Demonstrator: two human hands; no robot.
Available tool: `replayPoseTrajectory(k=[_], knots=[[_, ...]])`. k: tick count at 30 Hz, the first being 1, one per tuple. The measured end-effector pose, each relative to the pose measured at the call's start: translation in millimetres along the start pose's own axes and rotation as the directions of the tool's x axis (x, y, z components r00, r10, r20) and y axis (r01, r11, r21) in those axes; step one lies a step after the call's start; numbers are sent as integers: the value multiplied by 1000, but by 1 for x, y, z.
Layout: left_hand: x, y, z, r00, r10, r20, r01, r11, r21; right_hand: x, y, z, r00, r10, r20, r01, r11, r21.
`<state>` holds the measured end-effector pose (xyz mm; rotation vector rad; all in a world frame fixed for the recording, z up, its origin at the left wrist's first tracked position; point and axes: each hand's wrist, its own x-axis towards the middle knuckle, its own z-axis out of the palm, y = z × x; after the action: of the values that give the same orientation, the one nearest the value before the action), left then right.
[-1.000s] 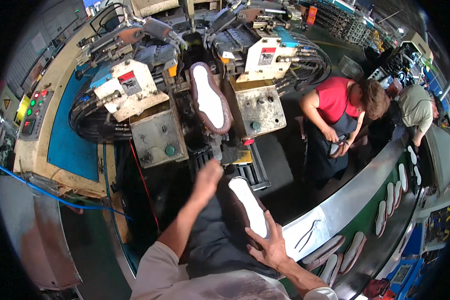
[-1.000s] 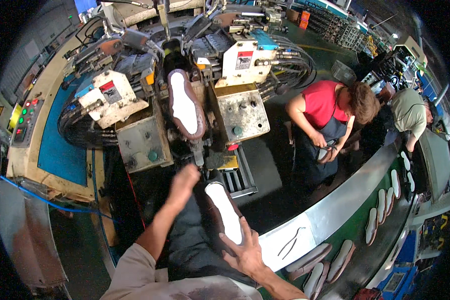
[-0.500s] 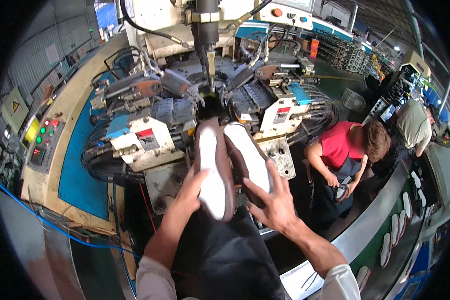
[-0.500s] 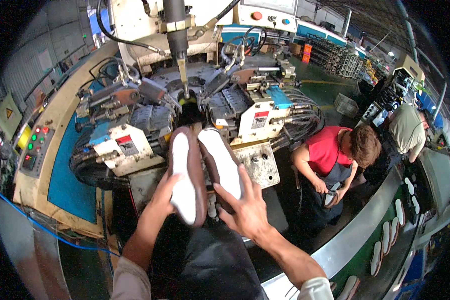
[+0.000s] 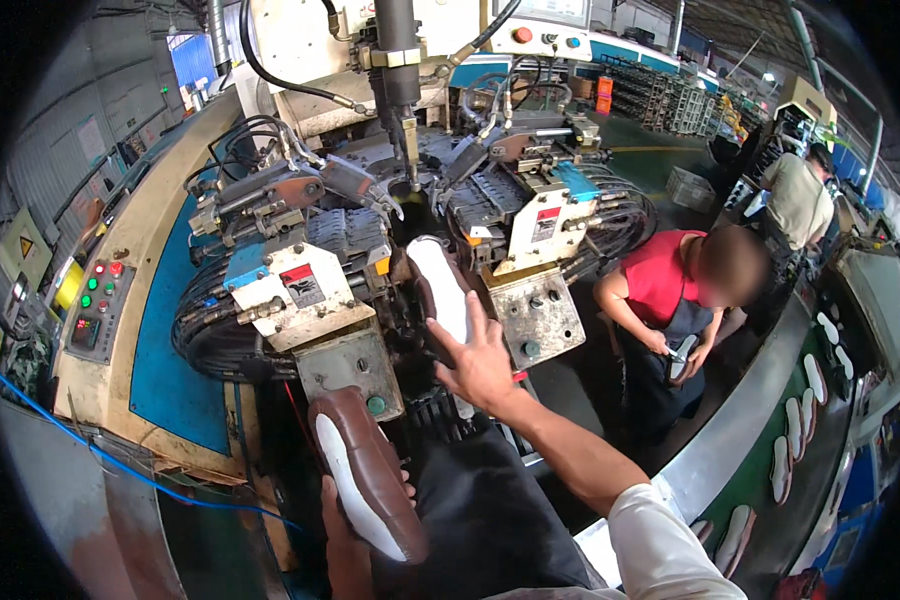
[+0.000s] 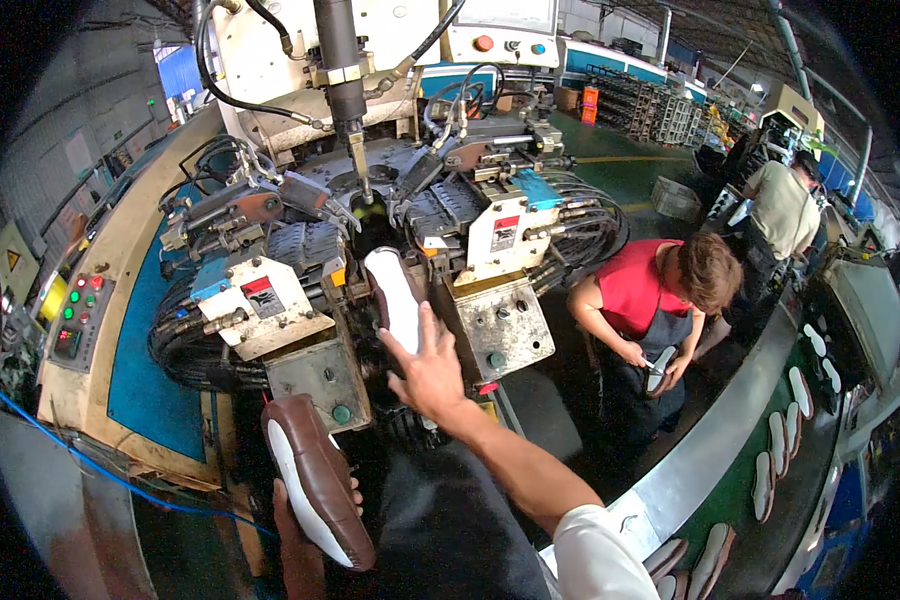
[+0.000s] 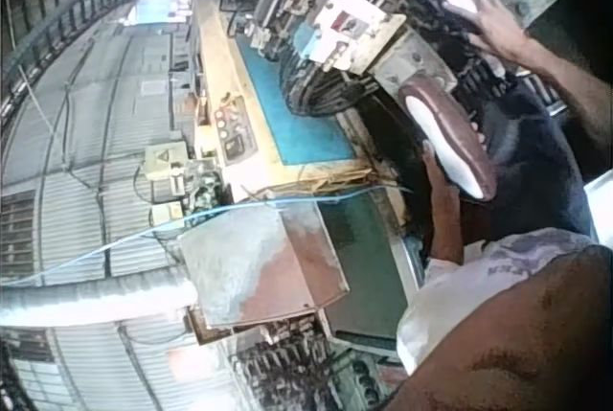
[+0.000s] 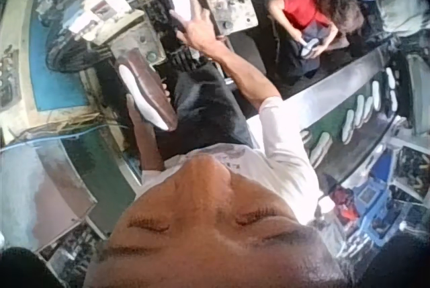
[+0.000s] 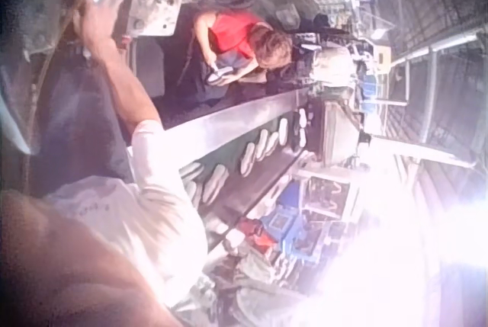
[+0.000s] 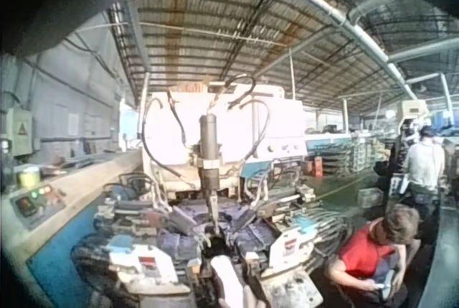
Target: Positioning a shoe upper on a last into a lasting machine and using pliers to adjust the material during the shoe manufacturing process.
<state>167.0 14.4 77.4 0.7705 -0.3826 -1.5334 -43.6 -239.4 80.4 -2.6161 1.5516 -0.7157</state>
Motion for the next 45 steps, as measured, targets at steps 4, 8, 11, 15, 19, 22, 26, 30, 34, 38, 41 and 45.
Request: replayPoseTrajectory(k=[4, 8, 11, 15, 19, 22, 26, 30, 34, 38, 41, 45], knots=[[-16, -14, 12, 990, -32, -136, 36, 999, 25, -8, -9, 11, 990, -84, -109, 89, 995, 42], [-23, -22, 33, 969, -97, -227, 102, 995, 10, -5, -10, 18, 986, -107, -129, 117, 990, 72], [-12, -29, 38, 953, -128, -274, 136, 991, 9, 10, -11, 14, 987, -111, -118, 118, 991, 58], [19, -41, 23, 949, -214, -234, 206, 977, -57, 60, -4, 26, 985, -93, -144, 96, 995, 20], [48, -48, -9, 960, -251, -124, 246, 968, -53, 108, -2, 34, 985, -96, -145, 101, 994, 29], [70, -48, -7, 953, -277, -120, 270, 961, -65, 144, 9, 42, 988, -80, -132, 84, 996, 29], [90, -54, -11, 936, -277, -219, 276, 961, -32, 159, 0, 40, 983, -97, -158, 90, 995, -48], [105, -52, -1, 944, -244, -224, 256, 966, 27, 160, -7, 30, 972, -80, -223, 82, 997, 0], [109, -52, 2, 957, -229, -178, 247, 966, 80, 165, -20, 28, 969, -51, -243, 46, 999, -27], [117, -48, 11, 957, -218, -191, 231, 972, 50, 172, -19, 25, 985, -21, -173, 12, 998, -54], [121, -44, 19, 952, -232, -201, 224, 973, -62, 167, 3, 8, 998, -50, -45, 51, 999, 15], [124, -37, -15, 970, -107, -219, 137, 982, 129, 39, 1, -18, 986, -82, 145, -32, 760, 649]])
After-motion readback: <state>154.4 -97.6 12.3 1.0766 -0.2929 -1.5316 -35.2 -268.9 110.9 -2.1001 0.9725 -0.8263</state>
